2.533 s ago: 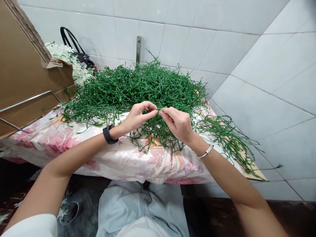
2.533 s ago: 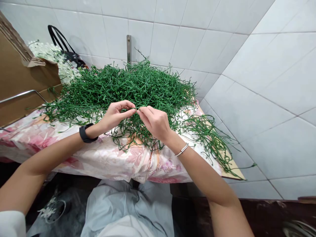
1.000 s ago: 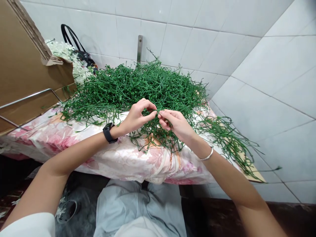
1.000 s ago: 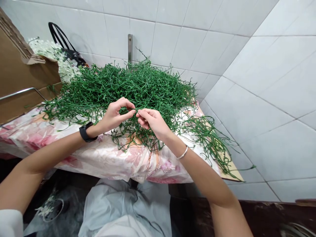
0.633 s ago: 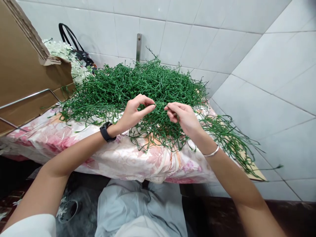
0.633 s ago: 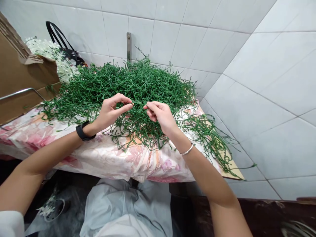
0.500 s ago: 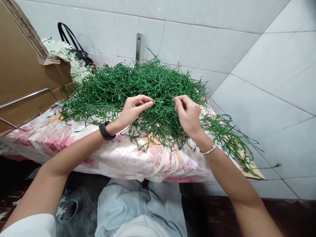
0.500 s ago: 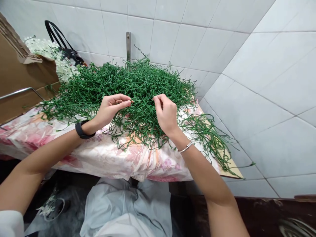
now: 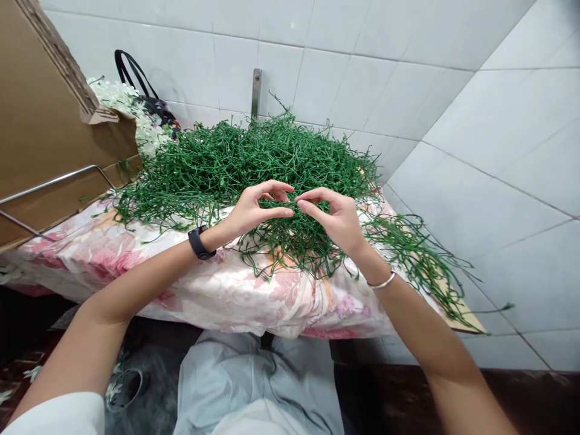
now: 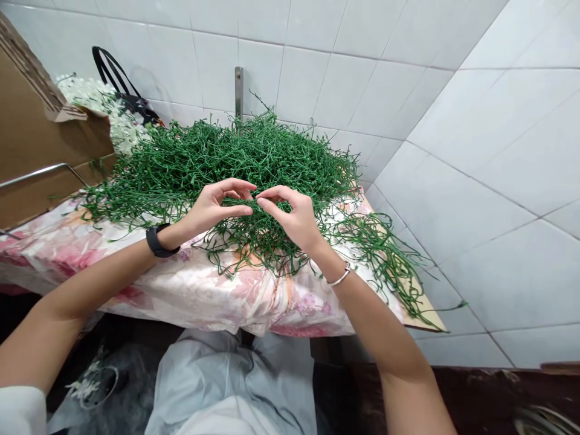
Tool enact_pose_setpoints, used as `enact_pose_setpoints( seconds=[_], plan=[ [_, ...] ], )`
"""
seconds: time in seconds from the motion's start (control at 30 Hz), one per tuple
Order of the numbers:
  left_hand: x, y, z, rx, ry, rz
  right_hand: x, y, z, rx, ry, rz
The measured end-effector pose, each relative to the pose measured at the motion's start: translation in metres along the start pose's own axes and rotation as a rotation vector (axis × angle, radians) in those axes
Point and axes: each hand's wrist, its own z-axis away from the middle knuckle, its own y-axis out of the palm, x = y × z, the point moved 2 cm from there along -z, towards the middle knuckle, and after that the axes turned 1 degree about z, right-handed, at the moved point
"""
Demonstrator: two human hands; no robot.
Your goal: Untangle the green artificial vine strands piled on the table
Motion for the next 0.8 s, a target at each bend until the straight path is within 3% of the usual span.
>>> enact_pose_setpoints(
  seconds=[0.27,0.53,0.63,0.8],
  plan=[
    [-0.0023,-0.0043,-0.0020,-0.028,-0.104,-0.005,-0.0006,-0.0074,-0.0007,-0.190,-0.038,-0.069],
    [0.0017,-0.0045,-0.0036,-0.075,-0.151,0.195,-0.0029,-0.0065,-0.0009,-0.284,-0.082,-0.085],
    [0.0024,-0.0044,-0.0042,-0.071,-0.137,0.233,-0.0065,-0.0070,-0.0020,-0.302,-0.109,-0.120],
    [0.0046,-0.0082,-0.0064,-0.183,-0.059,0.224,-0.0069,-0.0062,-0.0008,-0.326,-0.131,-0.075]
  ],
)
